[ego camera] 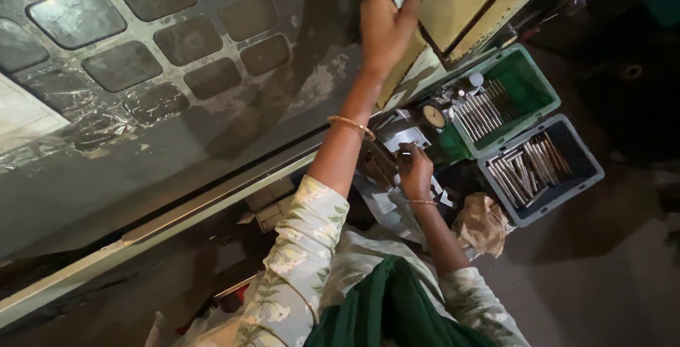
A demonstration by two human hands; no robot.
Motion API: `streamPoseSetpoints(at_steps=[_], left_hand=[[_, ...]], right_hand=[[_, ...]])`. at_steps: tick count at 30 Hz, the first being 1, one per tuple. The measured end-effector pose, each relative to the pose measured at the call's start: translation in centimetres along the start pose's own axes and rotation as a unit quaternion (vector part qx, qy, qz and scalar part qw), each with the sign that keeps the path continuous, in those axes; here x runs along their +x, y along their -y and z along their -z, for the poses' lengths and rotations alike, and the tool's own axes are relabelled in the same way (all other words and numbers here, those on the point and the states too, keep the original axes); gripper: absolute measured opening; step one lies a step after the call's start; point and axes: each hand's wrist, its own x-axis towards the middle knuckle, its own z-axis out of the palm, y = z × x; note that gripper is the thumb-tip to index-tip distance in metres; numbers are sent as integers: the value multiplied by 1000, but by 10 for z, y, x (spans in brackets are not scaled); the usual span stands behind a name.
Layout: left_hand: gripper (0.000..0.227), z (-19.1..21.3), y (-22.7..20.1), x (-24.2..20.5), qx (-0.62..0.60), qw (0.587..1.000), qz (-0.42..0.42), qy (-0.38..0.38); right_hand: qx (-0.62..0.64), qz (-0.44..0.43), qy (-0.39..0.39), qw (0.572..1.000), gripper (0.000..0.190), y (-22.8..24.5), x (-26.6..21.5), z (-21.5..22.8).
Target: The person uses a small metal tool to scrape a grid-like surface on a machine, then opens a side panel to remove debris and close it again. The person repeats the scraping and debris removal cycle.
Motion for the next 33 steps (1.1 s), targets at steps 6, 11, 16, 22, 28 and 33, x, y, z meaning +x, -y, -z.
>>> streamPoseSetpoints(at_steps=[6,11,16,22,28,33], left_hand=[[62,-2,2,-1,-9,1000,8,5],[65,0,-2,0,-12,1000,-6,3],[66,1,-4,0,1,1000,5,2],[64,1,-4,0,-3,1000,-22,2],[64,3,-6,1,-19,999,-4,26],[62,4,-6,0,-19,999,-15,21]], right_hand=[[-12,-27,-16,999,16,1,1,-4],[-9,-15,-23,1000,15,2,5,-3],[-32,-4,-33,999,20,-4,11,-5],[-98,29,-31,994,21,-9,24,-3],[-32,-50,-40,997,20,-3,32,-3],[-32,-41,-41,998,19,-6,36,-3]])
